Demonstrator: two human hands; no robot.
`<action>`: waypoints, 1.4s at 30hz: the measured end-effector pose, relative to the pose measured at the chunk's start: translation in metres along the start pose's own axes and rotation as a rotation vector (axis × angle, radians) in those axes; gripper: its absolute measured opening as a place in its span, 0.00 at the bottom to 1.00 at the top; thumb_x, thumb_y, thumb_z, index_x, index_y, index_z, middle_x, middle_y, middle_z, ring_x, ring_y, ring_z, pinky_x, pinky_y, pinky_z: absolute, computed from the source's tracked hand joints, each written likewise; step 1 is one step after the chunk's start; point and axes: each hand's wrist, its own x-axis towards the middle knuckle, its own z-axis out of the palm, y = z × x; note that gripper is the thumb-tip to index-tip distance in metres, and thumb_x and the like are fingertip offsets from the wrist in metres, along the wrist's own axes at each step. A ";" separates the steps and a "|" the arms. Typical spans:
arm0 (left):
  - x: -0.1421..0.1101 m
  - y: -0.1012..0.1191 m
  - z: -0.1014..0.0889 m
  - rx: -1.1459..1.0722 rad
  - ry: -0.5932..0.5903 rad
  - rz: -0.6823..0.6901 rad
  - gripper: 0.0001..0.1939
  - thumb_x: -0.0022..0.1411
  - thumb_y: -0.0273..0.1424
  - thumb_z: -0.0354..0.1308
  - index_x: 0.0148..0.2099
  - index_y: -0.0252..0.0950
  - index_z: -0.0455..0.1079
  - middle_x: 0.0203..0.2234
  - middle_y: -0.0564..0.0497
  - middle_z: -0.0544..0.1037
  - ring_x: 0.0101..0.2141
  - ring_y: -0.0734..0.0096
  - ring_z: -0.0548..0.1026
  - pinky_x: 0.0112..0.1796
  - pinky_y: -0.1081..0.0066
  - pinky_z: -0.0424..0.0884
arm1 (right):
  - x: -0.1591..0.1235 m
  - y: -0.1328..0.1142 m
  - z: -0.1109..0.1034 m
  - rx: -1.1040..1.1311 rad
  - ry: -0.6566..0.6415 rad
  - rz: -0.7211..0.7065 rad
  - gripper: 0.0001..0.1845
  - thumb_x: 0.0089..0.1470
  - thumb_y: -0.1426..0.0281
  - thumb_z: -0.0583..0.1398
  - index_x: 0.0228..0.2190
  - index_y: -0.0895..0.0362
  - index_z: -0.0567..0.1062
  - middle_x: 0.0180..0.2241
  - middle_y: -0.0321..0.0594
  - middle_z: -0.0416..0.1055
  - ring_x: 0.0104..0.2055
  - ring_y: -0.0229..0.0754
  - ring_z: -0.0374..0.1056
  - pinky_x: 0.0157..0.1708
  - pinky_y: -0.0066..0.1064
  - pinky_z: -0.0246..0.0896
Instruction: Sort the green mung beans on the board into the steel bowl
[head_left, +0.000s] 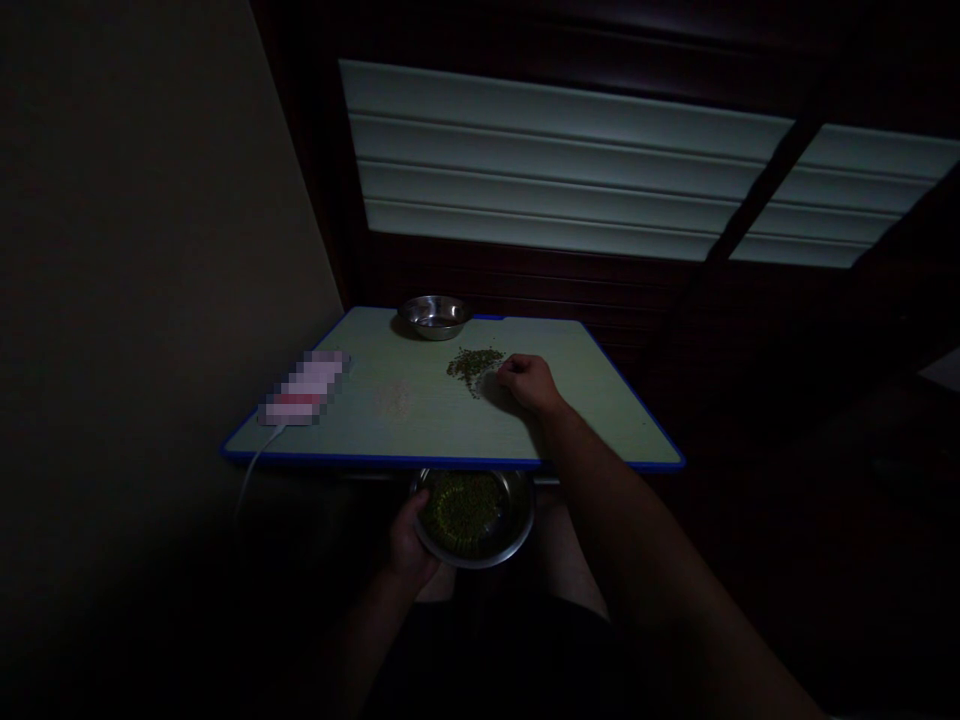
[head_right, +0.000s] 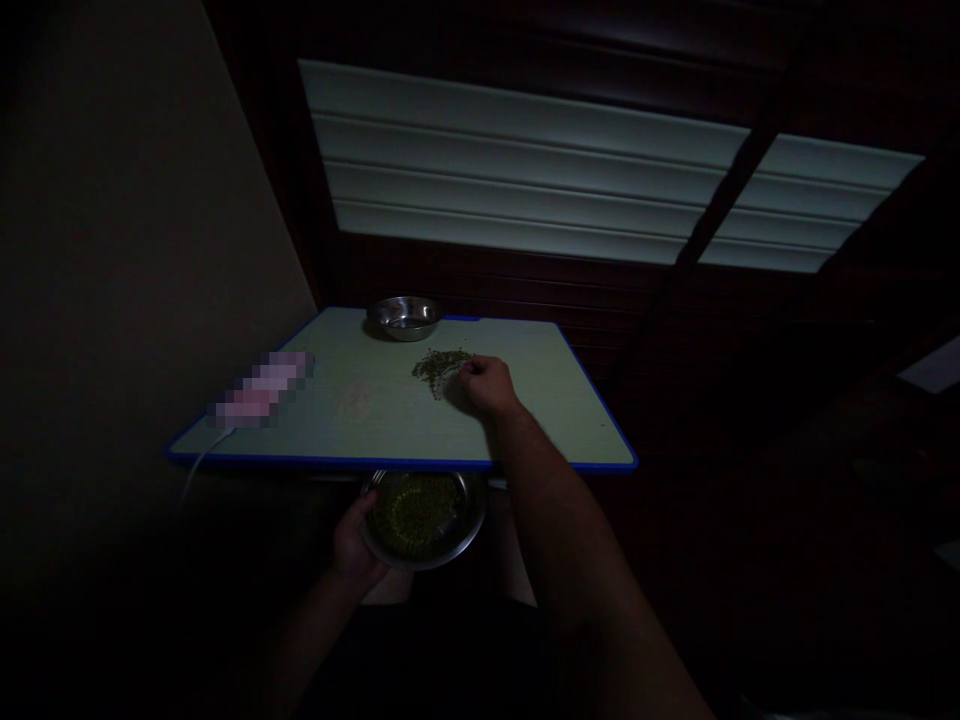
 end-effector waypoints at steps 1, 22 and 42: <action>0.000 0.000 0.001 0.000 0.004 0.006 0.11 0.50 0.31 0.58 0.34 0.32 0.77 0.30 0.42 0.83 0.43 0.48 0.78 0.48 0.52 0.70 | 0.000 0.000 0.000 -0.009 0.013 0.001 0.05 0.35 0.68 0.55 0.17 0.57 0.68 0.17 0.32 0.62 0.22 0.34 0.57 0.23 0.27 0.50; -0.001 0.000 0.002 0.028 0.012 -0.004 0.11 0.51 0.31 0.57 0.35 0.33 0.77 0.33 0.43 0.83 0.45 0.49 0.77 0.49 0.52 0.70 | 0.000 0.004 0.001 -0.029 0.004 -0.018 0.07 0.37 0.67 0.55 0.16 0.57 0.68 0.15 0.32 0.61 0.20 0.34 0.56 0.21 0.26 0.49; -0.002 0.000 0.004 0.007 0.026 -0.017 0.11 0.52 0.30 0.56 0.33 0.30 0.77 0.30 0.41 0.83 0.42 0.49 0.78 0.49 0.54 0.70 | -0.005 -0.007 0.001 0.130 -0.081 0.047 0.08 0.34 0.66 0.58 0.17 0.59 0.70 0.16 0.33 0.64 0.20 0.34 0.57 0.21 0.26 0.50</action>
